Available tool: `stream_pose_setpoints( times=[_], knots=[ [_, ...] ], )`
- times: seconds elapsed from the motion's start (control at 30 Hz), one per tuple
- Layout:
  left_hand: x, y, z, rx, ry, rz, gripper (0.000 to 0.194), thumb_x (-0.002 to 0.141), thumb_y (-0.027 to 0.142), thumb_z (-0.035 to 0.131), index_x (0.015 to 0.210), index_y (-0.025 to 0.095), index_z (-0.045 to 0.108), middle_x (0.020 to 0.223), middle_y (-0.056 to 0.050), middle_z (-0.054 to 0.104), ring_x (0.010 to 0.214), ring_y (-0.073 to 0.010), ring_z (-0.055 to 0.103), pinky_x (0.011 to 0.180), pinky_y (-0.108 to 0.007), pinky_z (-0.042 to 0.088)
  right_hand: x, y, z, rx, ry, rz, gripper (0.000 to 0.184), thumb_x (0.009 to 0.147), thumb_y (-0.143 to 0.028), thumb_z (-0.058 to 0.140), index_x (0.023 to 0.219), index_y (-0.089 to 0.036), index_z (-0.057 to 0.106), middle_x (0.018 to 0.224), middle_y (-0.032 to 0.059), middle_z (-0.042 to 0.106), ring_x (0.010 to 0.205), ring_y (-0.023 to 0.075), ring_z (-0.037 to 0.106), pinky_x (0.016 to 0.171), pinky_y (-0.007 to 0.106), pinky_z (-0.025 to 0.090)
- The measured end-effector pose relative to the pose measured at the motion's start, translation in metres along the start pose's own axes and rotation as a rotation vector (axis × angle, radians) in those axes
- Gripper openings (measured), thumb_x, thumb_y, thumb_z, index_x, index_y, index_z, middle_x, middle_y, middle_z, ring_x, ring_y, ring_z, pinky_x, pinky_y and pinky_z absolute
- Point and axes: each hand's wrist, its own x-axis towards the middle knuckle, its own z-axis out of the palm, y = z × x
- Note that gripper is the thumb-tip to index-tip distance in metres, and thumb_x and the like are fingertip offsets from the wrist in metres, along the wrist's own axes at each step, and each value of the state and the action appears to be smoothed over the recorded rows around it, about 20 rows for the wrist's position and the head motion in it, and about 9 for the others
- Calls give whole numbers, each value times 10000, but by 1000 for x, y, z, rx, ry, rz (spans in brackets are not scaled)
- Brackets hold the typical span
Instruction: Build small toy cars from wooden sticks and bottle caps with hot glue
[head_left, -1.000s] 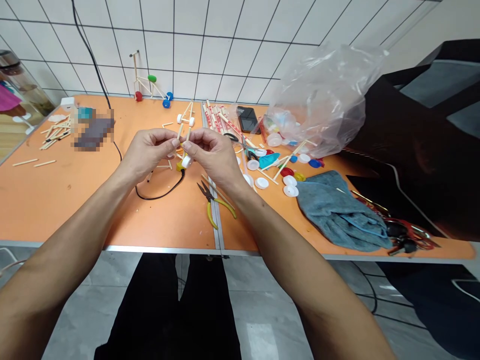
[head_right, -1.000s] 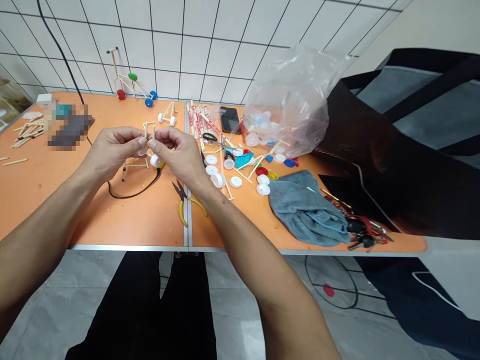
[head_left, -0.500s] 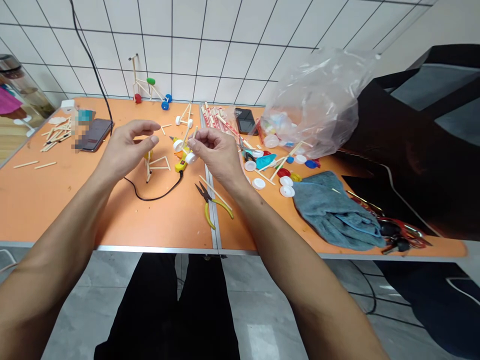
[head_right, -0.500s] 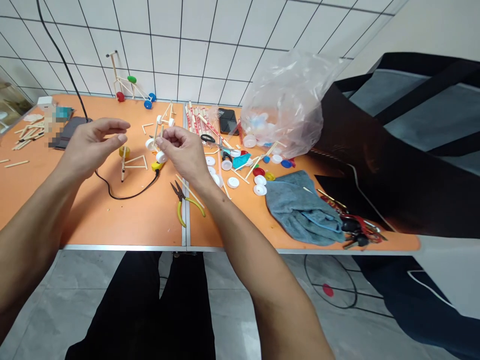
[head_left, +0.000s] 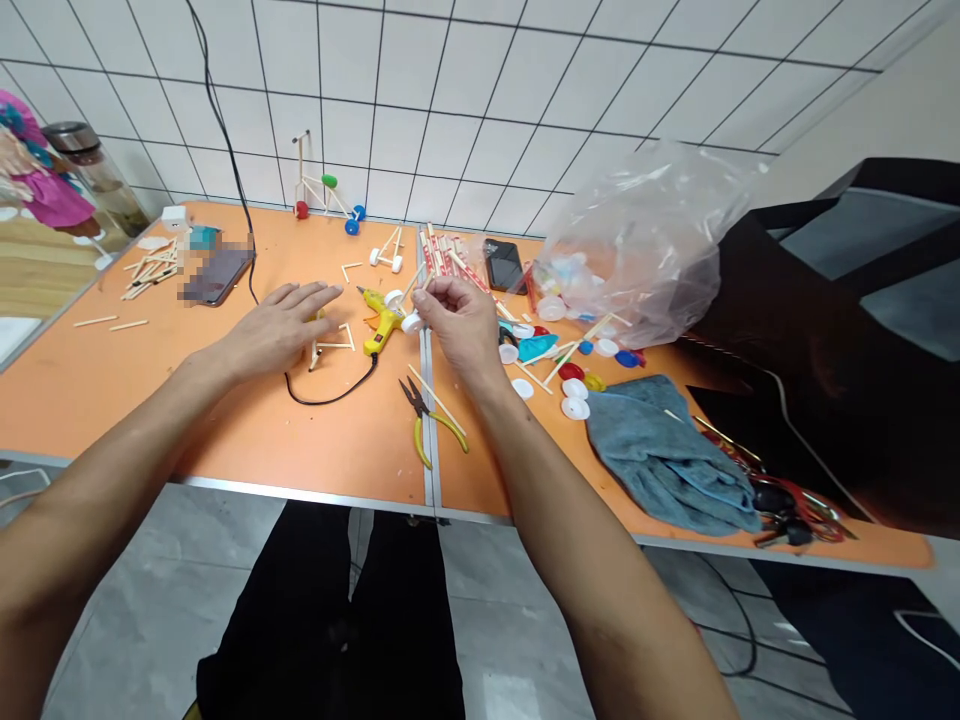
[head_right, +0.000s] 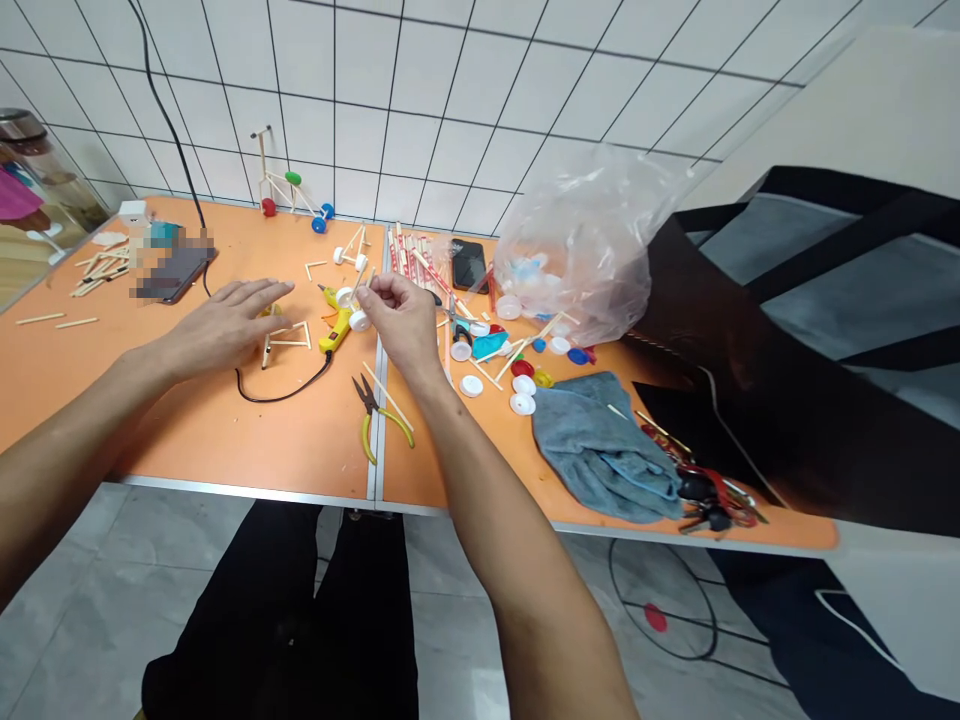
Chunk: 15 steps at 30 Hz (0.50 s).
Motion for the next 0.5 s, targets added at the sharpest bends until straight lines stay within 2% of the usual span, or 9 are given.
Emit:
stream_pose_setpoints(
  times=[0.1, 0.23, 0.33, 0.43, 0.5],
  knots=[
    [3, -1, 3, -2, 3, 37, 644, 901, -14, 605, 1412, 305, 832, 1897, -99, 511, 1768, -379, 456, 1419, -665, 377, 0, 1, -1, -27, 2, 7, 441, 814, -604, 934, 774, -258, 663, 742, -26, 620, 742, 171, 590, 721, 332, 561],
    [8, -1, 6, -38, -15, 83, 579, 911, 46, 636, 1401, 282, 835, 1850, -118, 576, 1745, -374, 490, 1408, -632, 390, 0, 1, -1, -25, 0, 18, 471, 792, -640, 930, 767, -260, 652, 728, -31, 600, 732, 168, 567, 709, 328, 537],
    [12, -3, 10, -147, 12, 99, 563, 926, 89, 610, 1416, 258, 828, 1697, -152, 726, 1664, -372, 594, 1372, -617, 438, -1, 0, 0, -35, 10, 27, 488, 791, -659, 921, 760, -262, 640, 729, -33, 600, 719, 165, 558, 706, 330, 517],
    [16, -6, 13, -306, 102, 49, 366, 936, 187, 618, 1190, 260, 871, 1431, -153, 870, 1468, -380, 750, 1277, -590, 536, -2, 1, 1, -34, 11, 12, 446, 810, -617, 902, 767, -254, 647, 742, -32, 606, 714, 157, 548, 715, 329, 508],
    [18, -6, 13, -435, 185, -38, 224, 940, 282, 647, 1017, 270, 857, 1293, -138, 902, 1314, -374, 812, 1186, -557, 597, -2, 2, 1, -35, 9, 2, 409, 824, -570, 892, 765, -251, 642, 749, -32, 608, 710, 152, 539, 717, 327, 504]
  ],
)
